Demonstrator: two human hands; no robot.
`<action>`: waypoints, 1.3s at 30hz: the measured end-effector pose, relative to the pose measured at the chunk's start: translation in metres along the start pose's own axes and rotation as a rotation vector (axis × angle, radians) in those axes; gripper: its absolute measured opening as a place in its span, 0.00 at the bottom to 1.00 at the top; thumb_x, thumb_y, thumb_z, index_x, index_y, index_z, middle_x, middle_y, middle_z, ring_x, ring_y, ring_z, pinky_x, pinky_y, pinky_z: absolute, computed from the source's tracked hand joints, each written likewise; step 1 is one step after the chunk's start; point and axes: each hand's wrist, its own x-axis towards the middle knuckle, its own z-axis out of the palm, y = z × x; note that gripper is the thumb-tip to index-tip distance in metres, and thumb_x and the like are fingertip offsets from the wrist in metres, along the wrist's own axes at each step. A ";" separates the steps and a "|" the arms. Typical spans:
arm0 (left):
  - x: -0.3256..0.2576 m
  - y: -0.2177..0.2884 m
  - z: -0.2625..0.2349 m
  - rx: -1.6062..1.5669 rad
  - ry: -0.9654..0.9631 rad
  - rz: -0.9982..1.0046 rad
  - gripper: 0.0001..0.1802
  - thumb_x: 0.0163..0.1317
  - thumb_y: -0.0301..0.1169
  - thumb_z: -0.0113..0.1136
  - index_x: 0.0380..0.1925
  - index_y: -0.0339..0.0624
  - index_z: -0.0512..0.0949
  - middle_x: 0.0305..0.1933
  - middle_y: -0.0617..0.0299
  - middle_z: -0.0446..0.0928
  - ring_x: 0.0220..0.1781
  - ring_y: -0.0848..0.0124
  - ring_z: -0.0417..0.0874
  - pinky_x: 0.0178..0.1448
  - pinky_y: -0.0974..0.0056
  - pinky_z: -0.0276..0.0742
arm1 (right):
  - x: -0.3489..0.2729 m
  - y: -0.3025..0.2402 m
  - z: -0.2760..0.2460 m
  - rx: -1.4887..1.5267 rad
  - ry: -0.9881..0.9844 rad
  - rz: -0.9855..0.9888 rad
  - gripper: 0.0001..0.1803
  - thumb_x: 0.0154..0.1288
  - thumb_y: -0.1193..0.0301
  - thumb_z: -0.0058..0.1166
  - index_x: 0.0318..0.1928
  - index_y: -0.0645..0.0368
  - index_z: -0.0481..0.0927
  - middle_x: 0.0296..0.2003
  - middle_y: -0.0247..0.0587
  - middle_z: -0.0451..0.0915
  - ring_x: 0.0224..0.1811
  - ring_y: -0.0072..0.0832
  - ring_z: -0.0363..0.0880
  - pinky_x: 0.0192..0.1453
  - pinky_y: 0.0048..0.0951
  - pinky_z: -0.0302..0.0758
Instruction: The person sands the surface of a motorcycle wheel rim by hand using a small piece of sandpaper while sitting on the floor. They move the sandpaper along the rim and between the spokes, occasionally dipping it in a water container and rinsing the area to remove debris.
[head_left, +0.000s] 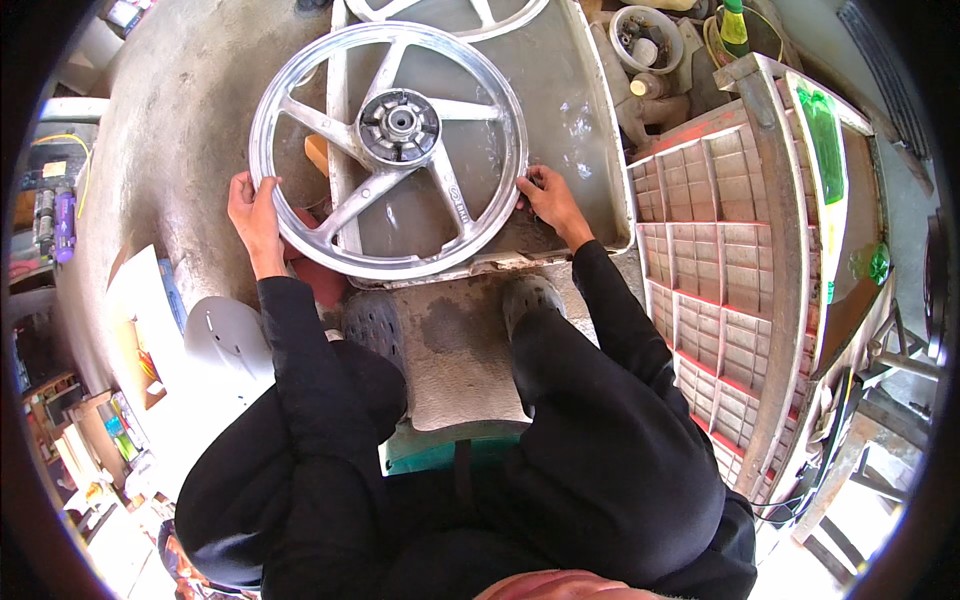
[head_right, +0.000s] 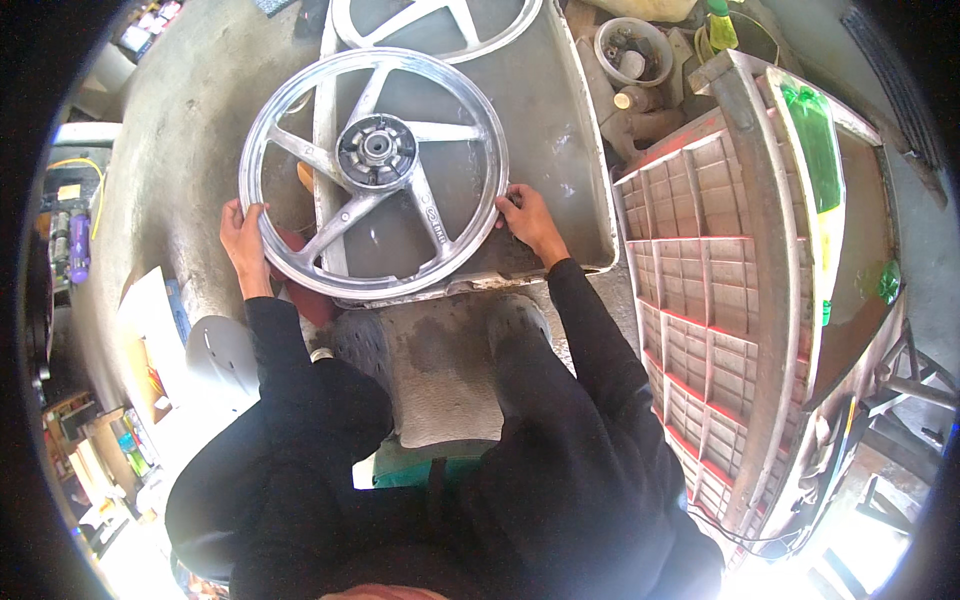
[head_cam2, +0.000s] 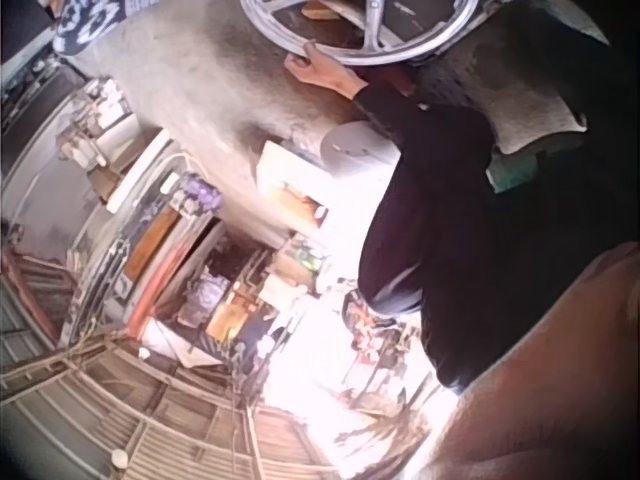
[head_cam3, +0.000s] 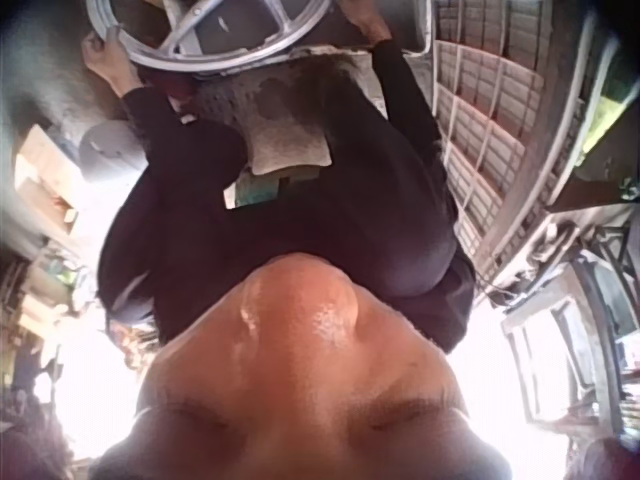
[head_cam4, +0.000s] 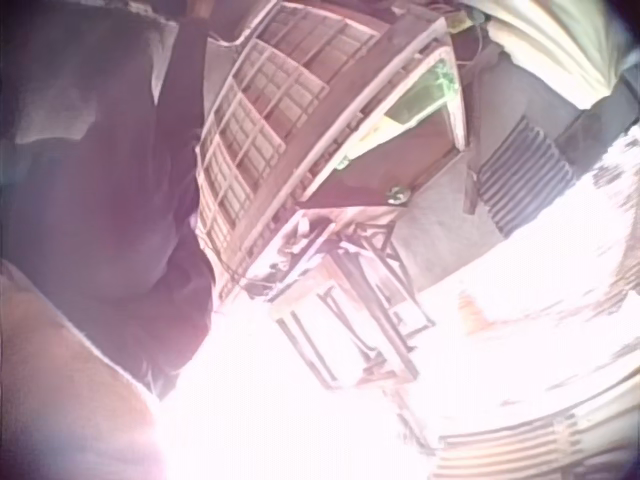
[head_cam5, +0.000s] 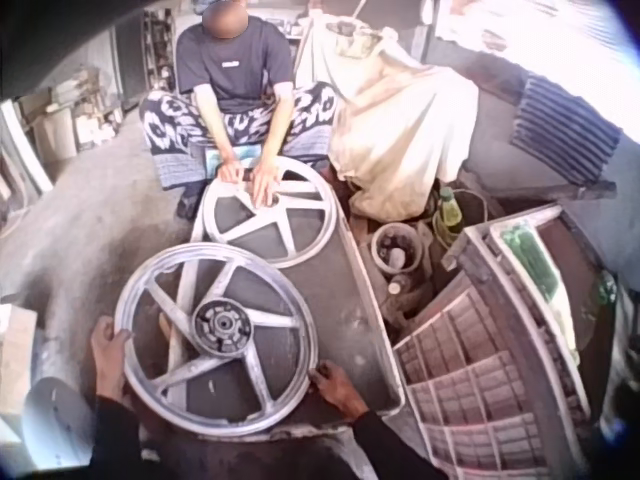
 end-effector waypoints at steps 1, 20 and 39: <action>-0.005 -0.001 0.001 0.018 -0.006 -0.036 0.08 0.68 0.20 0.65 0.45 0.36 0.78 0.42 0.58 0.86 0.44 0.75 0.85 0.50 0.69 0.76 | -0.003 0.003 0.001 -0.001 0.018 -0.004 0.16 0.78 0.67 0.64 0.54 0.68 0.81 0.34 0.40 0.88 0.30 0.24 0.86 0.34 0.29 0.78; -0.033 0.036 0.048 0.943 0.309 0.411 0.36 0.65 0.42 0.74 0.69 0.38 0.74 0.64 0.42 0.82 0.67 0.44 0.83 0.74 0.46 0.74 | -0.017 -0.011 -0.015 0.131 -0.002 0.076 0.14 0.79 0.64 0.66 0.48 0.65 0.86 0.34 0.35 0.88 0.32 0.23 0.88 0.36 0.27 0.80; -0.180 0.001 0.182 0.196 -0.675 -0.053 0.10 0.71 0.30 0.69 0.45 0.35 0.87 0.37 0.53 0.90 0.38 0.66 0.91 0.46 0.61 0.85 | 0.011 -0.022 -0.058 -0.185 0.045 0.239 0.14 0.75 0.75 0.53 0.51 0.70 0.87 0.37 0.46 0.89 0.40 0.30 0.89 0.41 0.34 0.86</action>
